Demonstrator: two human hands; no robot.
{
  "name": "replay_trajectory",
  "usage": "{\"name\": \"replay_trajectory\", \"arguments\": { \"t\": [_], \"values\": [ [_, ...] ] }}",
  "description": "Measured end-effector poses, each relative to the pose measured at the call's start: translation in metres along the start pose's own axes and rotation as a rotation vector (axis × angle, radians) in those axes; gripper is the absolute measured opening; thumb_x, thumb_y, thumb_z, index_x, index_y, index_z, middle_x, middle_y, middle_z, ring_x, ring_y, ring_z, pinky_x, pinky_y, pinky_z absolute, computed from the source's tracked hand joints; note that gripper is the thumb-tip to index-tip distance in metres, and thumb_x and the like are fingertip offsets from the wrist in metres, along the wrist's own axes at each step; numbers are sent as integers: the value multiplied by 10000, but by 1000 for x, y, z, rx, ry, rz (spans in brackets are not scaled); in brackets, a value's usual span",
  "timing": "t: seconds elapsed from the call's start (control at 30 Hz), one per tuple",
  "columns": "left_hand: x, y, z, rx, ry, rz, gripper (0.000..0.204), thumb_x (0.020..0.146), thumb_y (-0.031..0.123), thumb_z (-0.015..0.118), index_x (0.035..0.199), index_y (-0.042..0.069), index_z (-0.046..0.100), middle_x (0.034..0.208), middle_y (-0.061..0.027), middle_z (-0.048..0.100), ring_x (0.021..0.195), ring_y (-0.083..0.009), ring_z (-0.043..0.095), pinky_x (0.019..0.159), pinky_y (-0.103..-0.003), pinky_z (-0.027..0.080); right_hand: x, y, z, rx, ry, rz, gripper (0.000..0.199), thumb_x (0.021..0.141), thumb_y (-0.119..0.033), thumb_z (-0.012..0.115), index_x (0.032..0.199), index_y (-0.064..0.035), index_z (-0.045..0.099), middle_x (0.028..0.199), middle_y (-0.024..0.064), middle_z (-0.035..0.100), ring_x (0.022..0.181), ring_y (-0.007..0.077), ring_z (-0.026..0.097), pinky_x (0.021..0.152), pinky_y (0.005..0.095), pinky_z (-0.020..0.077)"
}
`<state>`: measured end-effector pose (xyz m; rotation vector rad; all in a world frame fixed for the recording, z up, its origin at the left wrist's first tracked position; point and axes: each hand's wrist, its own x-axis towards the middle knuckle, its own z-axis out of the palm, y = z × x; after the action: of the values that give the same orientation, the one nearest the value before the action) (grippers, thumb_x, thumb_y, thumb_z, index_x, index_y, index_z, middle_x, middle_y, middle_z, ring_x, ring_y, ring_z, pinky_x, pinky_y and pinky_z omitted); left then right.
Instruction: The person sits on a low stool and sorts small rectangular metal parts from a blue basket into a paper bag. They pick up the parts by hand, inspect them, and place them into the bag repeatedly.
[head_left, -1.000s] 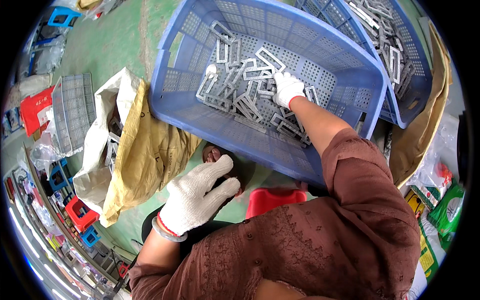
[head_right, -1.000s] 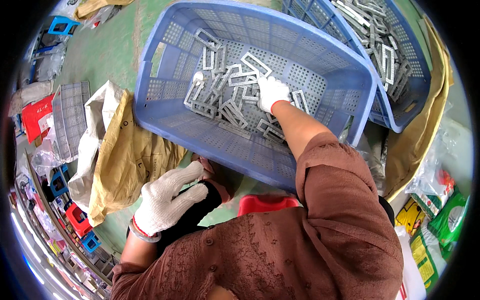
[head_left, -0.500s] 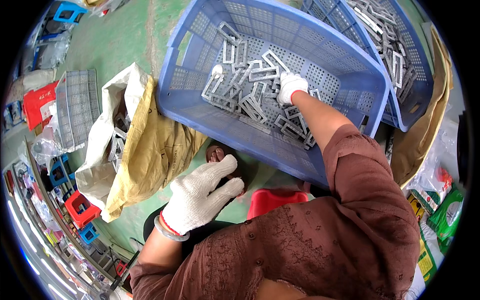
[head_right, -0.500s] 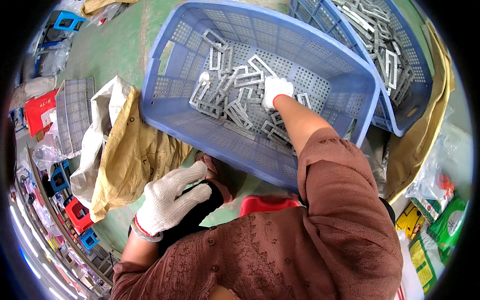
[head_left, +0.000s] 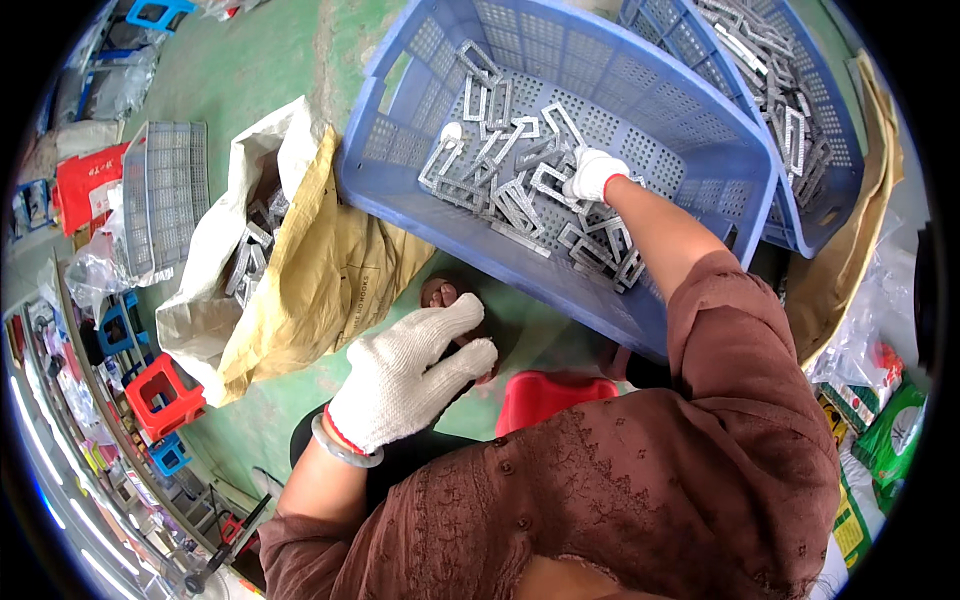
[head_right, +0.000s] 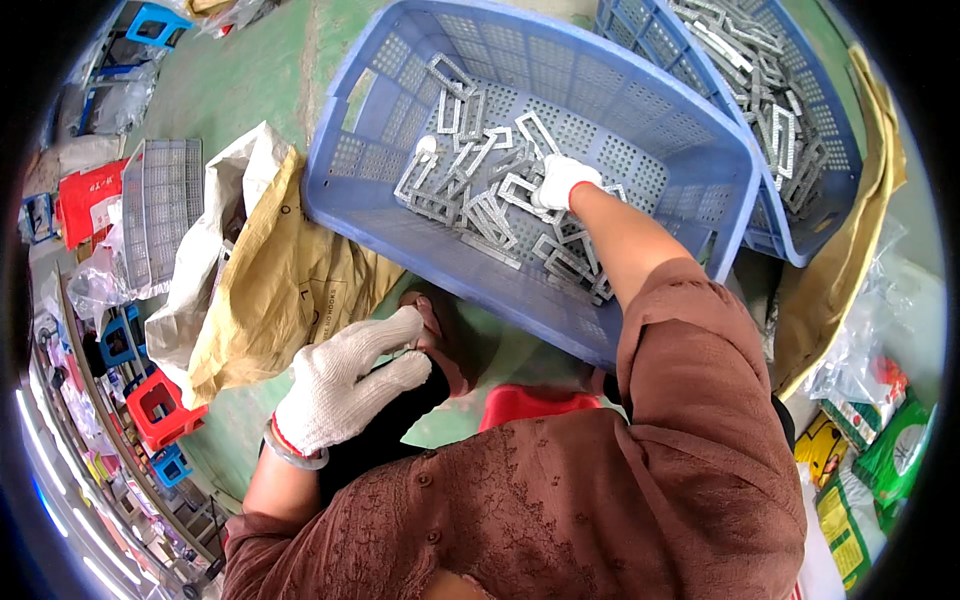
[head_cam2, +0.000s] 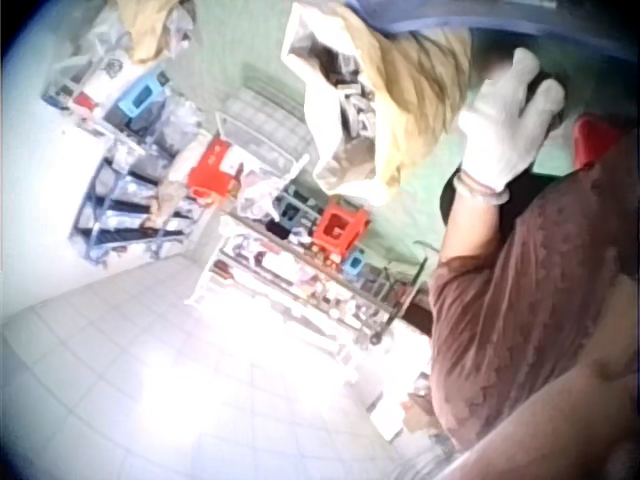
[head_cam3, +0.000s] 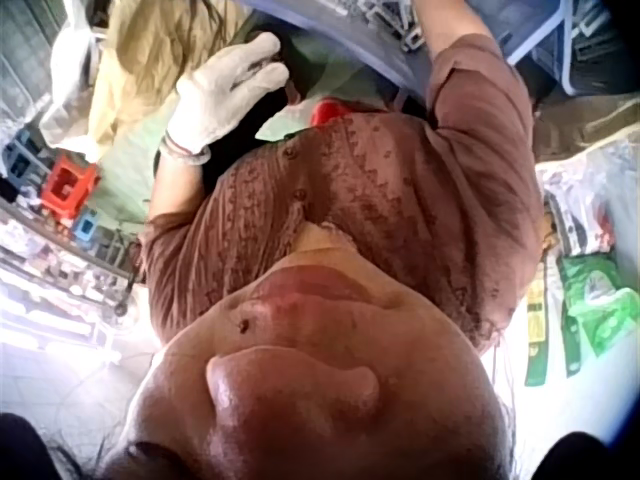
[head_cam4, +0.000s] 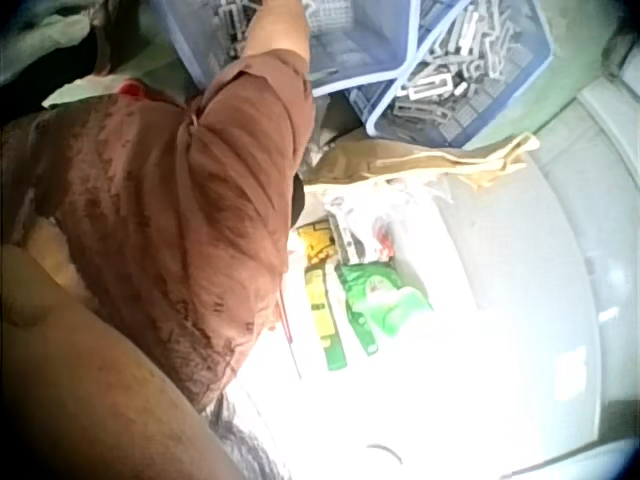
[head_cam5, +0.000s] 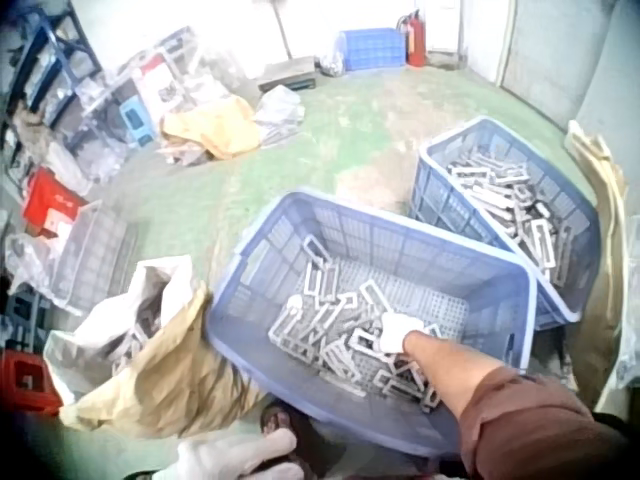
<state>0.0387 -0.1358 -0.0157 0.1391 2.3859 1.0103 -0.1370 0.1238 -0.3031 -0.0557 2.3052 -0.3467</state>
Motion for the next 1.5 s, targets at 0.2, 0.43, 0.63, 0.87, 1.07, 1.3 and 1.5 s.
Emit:
{"name": "replay_trajectory", "arguments": {
  "t": [0.2, 0.43, 0.63, 0.87, 1.07, 1.3, 1.5],
  "values": [
    [-1, 16, -8, 57, -134, -103, 302, 937, 307, 661, 1076, 41, 625, 974, -128, 685, 956, -240, 670, 854, -346, 495, -73, 2, -50, 403, 65, -245, 567, 596, -270, 781, 1076, 11, 674, 1015, 204, 715, 923, 326, 690, 834, 393, 544],
    [25, 1, 1, -1173, 135, -269, 933, 919, 581, 651, 1497, -58, 296, 1109, -222, 590, 918, -315, 666, 773, -452, 596, -194, -20, -112, 334, 274, -485, 539, 624, -215, 745, 1107, -10, 623, 956, 167, 701, 878, 251, 668, 811, 367, 529],
    [29, 34, 30, -1552, -151, -63, 587, 959, 349, 662, 1369, -19, 456, 1138, -243, 623, 833, -325, 672, 676, -422, 604, -282, -20, -113, 566, 236, -734, 675, 594, -248, 803, 1206, -26, 625, 1108, 210, 692, 1061, 331, 668, 910, 389, 524],
    [-8, 78, 48, -1527, 76, 342, 218, 961, 87, 646, 1154, -4, 599, 1072, -129, 656, 810, -210, 638, 627, -271, 538, -329, -7, -73, 1135, 21, -922, 599, 704, -139, 812, 1257, -16, 620, 1081, 66, 693, 972, 108, 622, 845, 310, 535],
    [-36, 94, 34, -1480, 161, 392, 241, 966, 116, 659, 1175, 16, 591, 1047, -112, 634, 826, -210, 622, 651, -272, 537, -361, -20, -77, 990, 55, -831, 675, 672, -131, 812, 1299, -26, 586, 1120, 72, 684, 999, 148, 647, 880, 325, 536],
    [-47, 116, -17, -1158, 496, 753, 492, 956, 71, 634, 1400, 9, 430, 1176, -185, 591, 1024, -256, 655, 769, -379, 607, -354, -22, -67, 1364, -98, -920, 563, 666, -175, 755, 1178, 3, 604, 1039, 121, 681, 867, 206, 674, 753, 323, 553],
    [-71, 126, 0, -784, 664, 706, 560, 933, -37, 552, 1459, -6, 365, 1235, -197, 576, 1045, -240, 654, 839, -388, 608, -385, -11, -88, 1783, -393, -1080, 810, 708, -188, 862, 1369, 83, 481, 1364, 230, 529, 1090, 353, 652, 819, 449, 621]
  ]
}}
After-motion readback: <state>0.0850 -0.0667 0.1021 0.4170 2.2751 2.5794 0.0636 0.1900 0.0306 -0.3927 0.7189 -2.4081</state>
